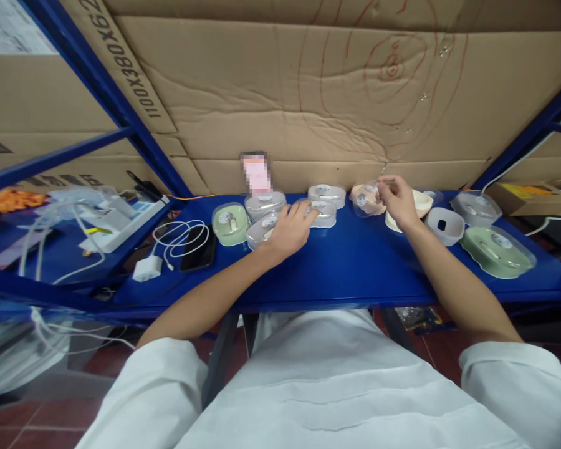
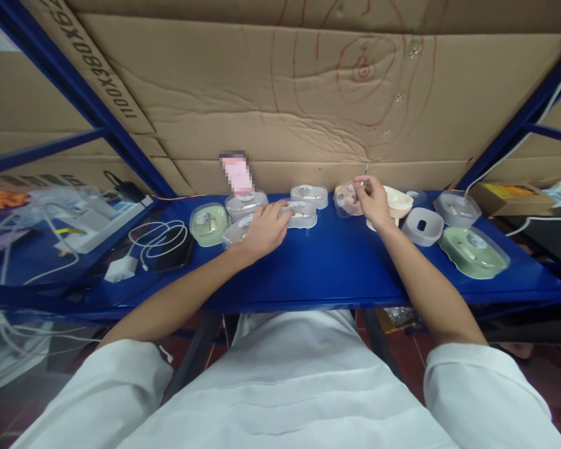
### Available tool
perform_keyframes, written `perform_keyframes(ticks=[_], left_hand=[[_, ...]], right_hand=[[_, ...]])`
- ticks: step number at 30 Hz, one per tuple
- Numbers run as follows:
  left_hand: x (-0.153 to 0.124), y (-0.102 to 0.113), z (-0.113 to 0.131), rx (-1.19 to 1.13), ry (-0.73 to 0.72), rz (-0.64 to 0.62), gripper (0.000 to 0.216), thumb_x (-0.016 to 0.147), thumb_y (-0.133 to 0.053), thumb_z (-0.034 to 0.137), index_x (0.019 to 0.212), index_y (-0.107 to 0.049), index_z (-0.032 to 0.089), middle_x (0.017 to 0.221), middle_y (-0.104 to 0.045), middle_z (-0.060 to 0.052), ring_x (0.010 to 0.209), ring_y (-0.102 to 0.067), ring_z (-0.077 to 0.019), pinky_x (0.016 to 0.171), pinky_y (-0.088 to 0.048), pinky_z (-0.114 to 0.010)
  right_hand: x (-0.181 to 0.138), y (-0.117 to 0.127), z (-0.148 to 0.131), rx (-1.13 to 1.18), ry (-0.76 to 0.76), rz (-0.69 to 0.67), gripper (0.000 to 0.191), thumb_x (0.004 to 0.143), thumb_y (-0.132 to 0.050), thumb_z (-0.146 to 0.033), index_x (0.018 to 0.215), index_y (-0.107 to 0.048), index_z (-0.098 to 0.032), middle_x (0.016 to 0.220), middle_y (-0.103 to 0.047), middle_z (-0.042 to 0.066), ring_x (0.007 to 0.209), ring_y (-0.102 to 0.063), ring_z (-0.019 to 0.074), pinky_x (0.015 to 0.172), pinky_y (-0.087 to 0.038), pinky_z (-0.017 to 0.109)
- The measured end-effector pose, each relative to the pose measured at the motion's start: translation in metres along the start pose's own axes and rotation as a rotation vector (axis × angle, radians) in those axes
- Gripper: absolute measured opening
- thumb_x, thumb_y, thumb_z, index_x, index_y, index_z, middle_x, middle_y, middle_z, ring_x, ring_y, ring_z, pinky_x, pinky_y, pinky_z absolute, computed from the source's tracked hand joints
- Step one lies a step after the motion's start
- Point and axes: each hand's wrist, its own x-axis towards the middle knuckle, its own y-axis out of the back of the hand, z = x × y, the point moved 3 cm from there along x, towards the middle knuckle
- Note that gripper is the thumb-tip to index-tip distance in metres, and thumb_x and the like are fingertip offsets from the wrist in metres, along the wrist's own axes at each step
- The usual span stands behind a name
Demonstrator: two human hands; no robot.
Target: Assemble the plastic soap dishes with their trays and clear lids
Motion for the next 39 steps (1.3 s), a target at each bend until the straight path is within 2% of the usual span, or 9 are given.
perform_keyframes(ticks=[6,9,16,18,20,24,28,32,39], left_hand=[[-0.005,0.003,0.016,-0.234,-0.044,0.127,0.079,0.099,-0.072,0.05,0.163,-0.039,0.018,0.171,-0.036,-0.024,0.154,-0.046,-0.044,0.124,-0.043,-0.061],[-0.007,0.002,0.021,-0.3,-0.107,0.091,0.081,0.098,-0.073,0.05,0.164,-0.038,0.018,0.169,-0.04,-0.024,0.154,-0.049,-0.0416,0.124,-0.047,-0.058],[-0.01,-0.012,0.017,-0.318,-0.26,-0.155,0.071,0.102,-0.07,0.044,0.164,-0.042,0.021,0.171,-0.041,-0.021,0.152,-0.054,-0.0381,0.122,-0.049,-0.055],[-0.012,-0.012,0.017,-0.335,-0.329,-0.258,0.07,0.105,-0.067,0.051,0.165,-0.044,0.023,0.168,-0.046,-0.02,0.15,-0.056,-0.0374,0.122,-0.048,-0.054],[-0.014,-0.009,0.017,-0.34,-0.35,-0.313,0.071,0.105,-0.065,0.059,0.165,-0.046,0.027,0.168,-0.049,-0.018,0.15,-0.056,-0.0379,0.123,-0.047,-0.055],[-0.014,-0.008,0.017,-0.298,-0.332,-0.339,0.084,0.097,-0.071,0.071,0.167,-0.046,0.03,0.169,-0.048,-0.018,0.153,-0.051,-0.0416,0.124,-0.043,-0.058],[-0.013,-0.013,0.02,-0.244,-0.302,-0.307,0.07,0.106,-0.062,0.062,0.163,-0.051,0.024,0.165,-0.05,-0.022,0.152,-0.051,-0.0413,0.122,-0.045,-0.059],[-0.014,-0.014,0.023,-0.216,-0.315,-0.284,0.065,0.108,-0.059,0.056,0.162,-0.051,0.02,0.164,-0.051,-0.022,0.15,-0.052,-0.0397,0.121,-0.045,-0.056],[-0.015,-0.014,0.024,-0.16,-0.318,-0.268,0.063,0.108,-0.059,0.054,0.16,-0.052,0.019,0.161,-0.055,-0.021,0.146,-0.056,-0.0384,0.118,-0.047,-0.052]], right_hand=[[-0.036,-0.013,-0.04,0.276,0.036,-0.384,0.052,0.094,-0.069,-0.071,0.128,-0.06,-0.033,0.09,-0.066,0.0,0.082,-0.07,0.0218,0.084,-0.061,0.04],[-0.051,-0.013,-0.054,0.372,-0.021,-0.61,0.051,0.094,-0.072,-0.067,0.129,-0.061,-0.031,0.097,-0.071,0.002,0.088,-0.074,0.0236,0.088,-0.063,0.044],[-0.051,-0.011,-0.036,0.03,-0.05,-0.9,0.054,0.1,-0.061,-0.07,0.13,-0.064,-0.026,0.088,-0.08,0.003,0.07,-0.073,0.0206,0.068,-0.056,0.034],[-0.043,-0.009,-0.025,-0.285,0.06,-0.829,0.05,0.101,-0.06,-0.066,0.128,-0.07,-0.025,0.078,-0.077,0.002,0.063,-0.069,0.0202,0.067,-0.054,0.034],[-0.031,0.001,-0.021,-0.576,0.174,-0.531,0.041,0.102,-0.06,-0.057,0.121,-0.076,-0.025,0.076,-0.076,0.005,0.069,-0.07,0.024,0.073,-0.054,0.038],[-0.012,0.03,-0.014,-0.843,0.101,-0.092,0.039,0.105,-0.054,-0.045,0.128,-0.076,-0.022,0.107,-0.08,0.015,0.106,-0.073,0.0363,0.094,-0.052,0.049],[0.0,0.054,0.006,-0.965,-0.092,-0.073,0.047,0.098,-0.072,-0.044,0.132,-0.074,-0.012,0.145,-0.065,0.032,0.136,-0.058,0.0494,0.112,-0.039,0.064],[0.009,0.072,0.026,-0.92,-0.31,-0.097,0.054,0.09,-0.083,-0.051,0.129,-0.076,-0.015,0.141,-0.068,0.032,0.131,-0.062,0.0453,0.106,-0.042,0.057],[0.015,0.082,0.007,-0.861,-0.151,0.031,0.05,0.098,-0.07,-0.049,0.138,-0.071,-0.019,0.137,-0.075,0.018,0.123,-0.068,0.0311,0.104,-0.048,0.043]])
